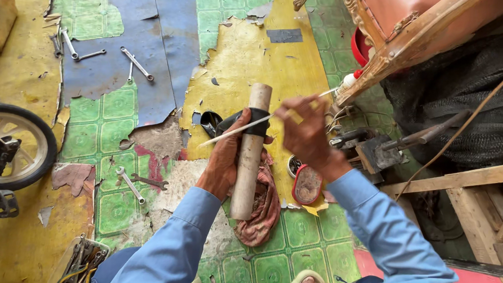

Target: The person sits on the floor holding a white plastic pipe with a black rubber strip wrapped around it. They tuck the strip edge, then twist and tighten a thin wire around the rubber banding by hand to secure it, adjusting the wrap and finally pulling the strip ends.

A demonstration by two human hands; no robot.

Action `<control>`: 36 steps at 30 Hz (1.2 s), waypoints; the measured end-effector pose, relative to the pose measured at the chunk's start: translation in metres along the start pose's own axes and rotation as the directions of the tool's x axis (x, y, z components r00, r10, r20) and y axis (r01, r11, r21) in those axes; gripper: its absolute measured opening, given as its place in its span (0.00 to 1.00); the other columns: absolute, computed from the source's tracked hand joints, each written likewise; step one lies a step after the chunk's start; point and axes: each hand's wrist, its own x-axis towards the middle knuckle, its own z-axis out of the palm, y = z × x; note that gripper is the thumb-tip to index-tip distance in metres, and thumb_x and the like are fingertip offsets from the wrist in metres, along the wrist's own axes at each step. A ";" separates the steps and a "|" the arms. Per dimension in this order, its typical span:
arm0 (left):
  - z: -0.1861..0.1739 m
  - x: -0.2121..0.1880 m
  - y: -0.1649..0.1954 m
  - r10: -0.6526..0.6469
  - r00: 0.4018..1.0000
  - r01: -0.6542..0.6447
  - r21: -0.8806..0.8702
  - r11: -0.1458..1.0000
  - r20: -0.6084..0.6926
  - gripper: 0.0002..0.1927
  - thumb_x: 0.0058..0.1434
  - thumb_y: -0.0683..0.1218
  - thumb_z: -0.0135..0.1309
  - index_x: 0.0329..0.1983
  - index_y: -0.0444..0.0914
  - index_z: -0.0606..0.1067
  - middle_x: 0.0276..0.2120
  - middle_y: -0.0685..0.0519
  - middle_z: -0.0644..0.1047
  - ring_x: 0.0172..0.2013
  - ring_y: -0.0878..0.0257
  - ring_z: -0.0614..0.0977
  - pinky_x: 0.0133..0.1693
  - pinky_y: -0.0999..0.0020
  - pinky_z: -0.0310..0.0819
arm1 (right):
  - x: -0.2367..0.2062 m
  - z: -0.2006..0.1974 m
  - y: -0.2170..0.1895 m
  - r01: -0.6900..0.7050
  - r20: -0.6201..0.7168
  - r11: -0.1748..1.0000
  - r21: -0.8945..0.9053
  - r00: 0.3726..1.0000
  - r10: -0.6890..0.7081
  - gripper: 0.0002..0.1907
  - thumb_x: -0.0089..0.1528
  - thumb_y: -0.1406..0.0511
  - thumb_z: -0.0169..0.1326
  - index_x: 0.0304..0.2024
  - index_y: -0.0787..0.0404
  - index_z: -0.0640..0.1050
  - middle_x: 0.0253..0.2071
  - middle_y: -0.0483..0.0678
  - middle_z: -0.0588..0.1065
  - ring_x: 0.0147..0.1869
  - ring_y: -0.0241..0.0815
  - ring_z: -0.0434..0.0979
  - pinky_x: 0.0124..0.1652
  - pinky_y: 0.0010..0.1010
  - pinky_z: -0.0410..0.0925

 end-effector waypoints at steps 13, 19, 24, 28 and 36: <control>-0.002 0.000 0.000 -0.044 0.993 0.058 -0.135 0.989 0.107 0.28 0.69 0.63 0.51 0.51 0.33 0.74 0.33 0.42 0.81 0.21 0.55 0.82 0.22 0.64 0.80 | 0.001 -0.007 -0.005 -0.097 -0.007 0.994 -0.046 0.995 0.096 0.13 0.62 0.76 0.56 0.45 0.57 0.76 0.47 0.48 0.75 0.52 0.51 0.75 0.59 0.49 0.60; -0.005 0.001 -0.001 -0.058 0.990 0.076 -0.137 0.988 0.132 0.29 0.68 0.65 0.50 0.51 0.35 0.74 0.31 0.40 0.80 0.19 0.55 0.81 0.21 0.64 0.81 | -0.001 -0.008 -0.005 -0.028 0.035 0.999 0.030 0.999 0.027 0.12 0.61 0.76 0.55 0.45 0.58 0.76 0.46 0.48 0.74 0.51 0.47 0.76 0.57 0.49 0.59; -0.007 0.005 -0.002 -0.008 0.986 0.042 -0.203 0.978 0.168 0.28 0.70 0.63 0.50 0.53 0.33 0.73 0.38 0.40 0.81 0.21 0.54 0.81 0.23 0.64 0.81 | 0.002 -0.009 -0.010 -0.050 -0.002 0.998 0.043 0.999 0.050 0.12 0.61 0.76 0.55 0.45 0.57 0.76 0.44 0.48 0.74 0.50 0.48 0.76 0.57 0.49 0.60; -0.008 0.007 -0.002 -0.055 0.988 0.086 -0.221 0.972 0.144 0.31 0.70 0.65 0.48 0.52 0.31 0.74 0.35 0.39 0.80 0.22 0.54 0.82 0.22 0.65 0.81 | 0.004 -0.005 -0.007 -0.088 -0.018 0.996 -0.011 0.996 0.088 0.12 0.62 0.75 0.55 0.45 0.58 0.77 0.46 0.49 0.74 0.50 0.50 0.76 0.56 0.47 0.59; -0.011 0.008 0.000 -0.072 0.974 0.118 -0.211 0.970 0.215 0.35 0.69 0.67 0.47 0.51 0.29 0.75 0.34 0.39 0.81 0.21 0.55 0.82 0.22 0.67 0.82 | -0.002 -0.003 -0.008 -0.123 -0.020 0.991 0.046 0.992 0.124 0.11 0.62 0.76 0.55 0.45 0.59 0.77 0.45 0.47 0.74 0.49 0.48 0.76 0.56 0.48 0.59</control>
